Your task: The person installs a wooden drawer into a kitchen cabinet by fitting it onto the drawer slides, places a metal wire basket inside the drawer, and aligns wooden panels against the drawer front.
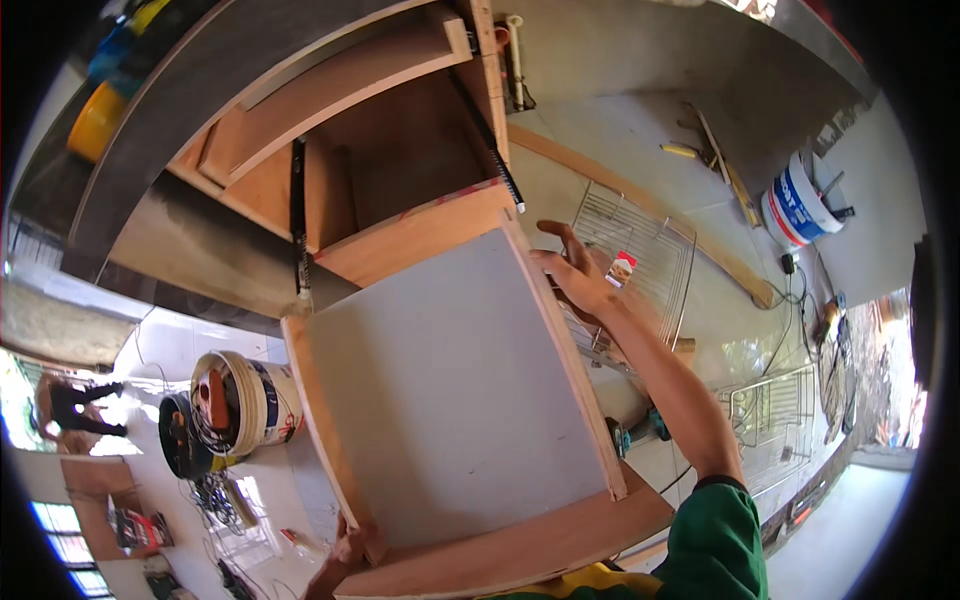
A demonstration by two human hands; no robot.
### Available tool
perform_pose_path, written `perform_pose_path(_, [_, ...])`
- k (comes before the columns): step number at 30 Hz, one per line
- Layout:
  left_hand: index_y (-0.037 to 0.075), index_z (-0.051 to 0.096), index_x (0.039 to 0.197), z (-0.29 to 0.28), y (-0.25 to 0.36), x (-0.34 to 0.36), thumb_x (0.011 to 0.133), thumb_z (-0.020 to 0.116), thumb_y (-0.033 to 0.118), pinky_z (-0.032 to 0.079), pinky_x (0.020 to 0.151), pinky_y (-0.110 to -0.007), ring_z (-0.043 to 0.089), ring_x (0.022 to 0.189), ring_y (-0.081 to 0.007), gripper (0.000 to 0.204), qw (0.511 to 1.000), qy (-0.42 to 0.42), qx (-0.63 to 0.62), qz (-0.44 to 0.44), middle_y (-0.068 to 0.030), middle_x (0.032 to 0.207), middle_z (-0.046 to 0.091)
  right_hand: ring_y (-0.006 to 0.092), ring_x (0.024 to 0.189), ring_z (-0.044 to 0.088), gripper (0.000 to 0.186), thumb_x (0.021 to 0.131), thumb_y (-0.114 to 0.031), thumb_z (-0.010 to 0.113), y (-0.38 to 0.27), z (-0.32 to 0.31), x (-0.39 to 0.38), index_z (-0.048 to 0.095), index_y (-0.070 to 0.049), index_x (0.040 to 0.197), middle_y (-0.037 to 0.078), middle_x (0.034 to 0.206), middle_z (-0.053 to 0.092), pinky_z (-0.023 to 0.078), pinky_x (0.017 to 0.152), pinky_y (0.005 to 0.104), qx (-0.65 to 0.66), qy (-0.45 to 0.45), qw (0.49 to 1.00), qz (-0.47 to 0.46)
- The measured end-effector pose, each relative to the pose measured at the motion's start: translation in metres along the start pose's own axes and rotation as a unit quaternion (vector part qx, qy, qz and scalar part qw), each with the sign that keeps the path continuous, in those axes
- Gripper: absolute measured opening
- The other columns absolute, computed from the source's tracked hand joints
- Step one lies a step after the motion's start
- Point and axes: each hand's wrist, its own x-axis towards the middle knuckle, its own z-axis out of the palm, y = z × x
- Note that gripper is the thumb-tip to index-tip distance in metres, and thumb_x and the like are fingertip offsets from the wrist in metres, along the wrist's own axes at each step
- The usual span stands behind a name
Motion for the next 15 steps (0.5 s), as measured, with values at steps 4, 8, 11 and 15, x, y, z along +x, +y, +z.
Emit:
perform_pose_path(4, [0.008, 0.031, 0.136, -0.003, -0.010, -0.002, 0.076, 0.063, 0.017, 0.051, 0.080, -0.035, 0.056, 0.094, -0.0235, 0.069, 0.999, 0.026, -0.014, -0.028, -0.0104, 0.105, 0.054, 0.0292, 0.107, 0.056, 0.092, 0.076, -0.042, 0.067, -0.003, 0.019, 0.022, 0.020, -0.004, 0.146, 0.025, 0.113, 0.058, 0.042, 0.093, 0.0384, 0.064, 0.018, 0.998, 0.021])
perform_pose_path(8, [0.008, 0.030, 0.136, 0.003, -0.022, -0.005, 0.076, 0.063, 0.017, 0.051, 0.080, -0.035, 0.056, 0.094, -0.0235, 0.069, 0.997, 0.045, -0.023, -0.052, -0.0104, 0.106, 0.054, 0.0302, 0.119, 0.049, 0.101, 0.072, -0.037, 0.068, -0.022, 0.004, 0.027, 0.011, -0.005, 0.150, 0.025, 0.125, 0.054, 0.038, 0.099, 0.0387, 0.029, -0.044, 0.997, 0.062])
perform_pose_path(11, [0.008, 0.030, 0.136, 0.000, -0.022, -0.008, 0.076, 0.063, 0.017, 0.051, 0.080, -0.035, 0.056, 0.094, -0.0236, 0.069, 0.996, 0.058, -0.025, -0.058, -0.0105, 0.106, 0.054, 0.0322, 0.122, 0.049, 0.101, 0.071, -0.036, 0.069, -0.019, -0.001, 0.038, 0.014, -0.005, 0.149, 0.025, 0.121, 0.058, 0.035, 0.103, 0.0382, -0.028, -0.071, 0.993, 0.091])
perform_pose_path(15, [0.008, 0.029, 0.136, -0.003, -0.018, -0.009, 0.077, 0.063, 0.017, 0.051, 0.080, -0.036, 0.057, 0.094, -0.0236, 0.069, 0.995, 0.064, -0.032, -0.067, -0.0105, 0.106, 0.054, 0.0309, 0.113, 0.055, 0.102, 0.068, -0.036, 0.069, -0.009, 0.004, 0.049, 0.016, 0.001, 0.148, 0.023, 0.122, 0.057, 0.041, 0.097, 0.0339, -0.104, -0.001, 0.994, 0.042])
